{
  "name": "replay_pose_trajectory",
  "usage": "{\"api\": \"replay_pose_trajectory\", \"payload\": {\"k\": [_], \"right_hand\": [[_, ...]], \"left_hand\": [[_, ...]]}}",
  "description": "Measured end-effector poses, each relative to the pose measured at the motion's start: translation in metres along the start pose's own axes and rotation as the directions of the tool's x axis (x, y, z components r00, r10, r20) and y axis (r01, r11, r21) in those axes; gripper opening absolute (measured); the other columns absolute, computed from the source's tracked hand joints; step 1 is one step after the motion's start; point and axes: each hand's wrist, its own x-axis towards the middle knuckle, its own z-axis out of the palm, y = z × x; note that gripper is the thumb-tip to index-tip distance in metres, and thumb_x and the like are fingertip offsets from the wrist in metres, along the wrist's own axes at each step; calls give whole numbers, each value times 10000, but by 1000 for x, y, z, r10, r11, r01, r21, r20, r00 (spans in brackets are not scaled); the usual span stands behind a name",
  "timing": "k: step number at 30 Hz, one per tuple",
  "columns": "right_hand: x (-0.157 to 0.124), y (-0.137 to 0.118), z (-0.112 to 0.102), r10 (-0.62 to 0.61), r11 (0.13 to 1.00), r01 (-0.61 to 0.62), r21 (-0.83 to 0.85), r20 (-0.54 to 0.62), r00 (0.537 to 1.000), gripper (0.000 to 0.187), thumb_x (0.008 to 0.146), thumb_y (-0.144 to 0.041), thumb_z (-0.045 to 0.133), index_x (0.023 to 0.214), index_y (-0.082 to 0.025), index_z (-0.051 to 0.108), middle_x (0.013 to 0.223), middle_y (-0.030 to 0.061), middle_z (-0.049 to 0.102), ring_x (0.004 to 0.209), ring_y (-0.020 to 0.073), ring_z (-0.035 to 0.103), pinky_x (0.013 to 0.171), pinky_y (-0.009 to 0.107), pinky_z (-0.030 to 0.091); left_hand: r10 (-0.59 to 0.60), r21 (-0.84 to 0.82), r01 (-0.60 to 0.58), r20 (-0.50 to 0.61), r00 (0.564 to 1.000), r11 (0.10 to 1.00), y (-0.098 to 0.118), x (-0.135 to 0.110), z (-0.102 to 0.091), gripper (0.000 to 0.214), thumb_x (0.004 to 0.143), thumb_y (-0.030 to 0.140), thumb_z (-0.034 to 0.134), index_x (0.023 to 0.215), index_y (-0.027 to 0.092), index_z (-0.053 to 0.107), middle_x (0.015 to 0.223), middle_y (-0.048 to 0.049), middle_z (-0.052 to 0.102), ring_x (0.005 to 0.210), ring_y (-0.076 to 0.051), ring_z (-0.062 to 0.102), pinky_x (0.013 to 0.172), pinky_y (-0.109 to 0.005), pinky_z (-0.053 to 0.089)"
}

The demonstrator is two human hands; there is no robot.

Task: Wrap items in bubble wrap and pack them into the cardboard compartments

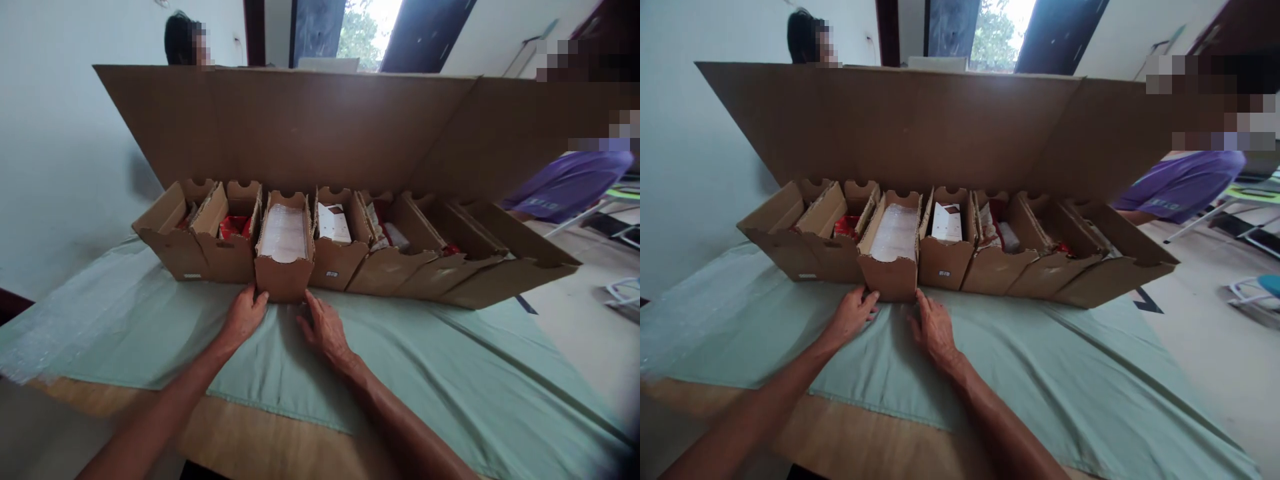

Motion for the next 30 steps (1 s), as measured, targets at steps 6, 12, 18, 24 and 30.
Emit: {"api": "replay_pose_trajectory", "payload": {"k": [6, 12, 18, 24, 30], "right_hand": [[4, -1, 1, -6, 1000, 6, -12, 64, 998, 493, 871, -185, 616, 1364, -151, 625, 1326, 173, 679, 1145, 323, 630, 968, 469, 488], [3, 6, 2, -116, 993, 116, -11, 13, 993, 282, 885, -151, 592, 1125, -206, 728, 1267, 130, 713, 1093, 299, 646, 891, 433, 492], [5, 10, 4, -182, 982, 182, -50, 8, 983, 212, 925, -175, 573, 1043, -202, 747, 1220, 116, 736, 1055, 288, 654, 853, 423, 485], [6, 9, 3, -198, 980, 198, -26, 1, 980, 209, 940, -188, 573, 1042, -192, 755, 1201, 113, 744, 1072, 284, 649, 895, 424, 477], [9, 6, 1, -158, 986, 160, 49, -35, 987, 195, 918, -177, 577, 975, -199, 763, 1165, 115, 754, 1029, 291, 665, 873, 433, 490]], "left_hand": [[27, -25, -29, -93, 995, 999, 5, 39, 18, 300, 962, 355, 538, 1136, 155, 679, 913, -110, 757, 818, -241, 748, 702, -320, 588], [46, -18, -51, -224, 973, 999, 5, 31, 32, 337, 945, 312, 520, 1160, 132, 707, 878, -120, 770, 819, -256, 740, 779, -373, 600], [251, 73, -242, -356, 900, 968, 30, 10, -8, 381, 874, 220, 564, 1222, 156, 704, 1266, -148, 687, 1059, -253, 691, 930, -372, 581], [425, 591, -211, -250, 870, 778, 80, 43, -86, 519, 889, 162, 576, 1408, 157, 574, 1383, -174, 606, 1011, -300, 717, 956, -473, 557], [332, 784, -160, -62, 941, 599, 102, 37, -115, 185, 898, 139, 552, 938, 185, 728, 1042, -129, 721, 977, -337, 732, 866, -445, 575]]}}
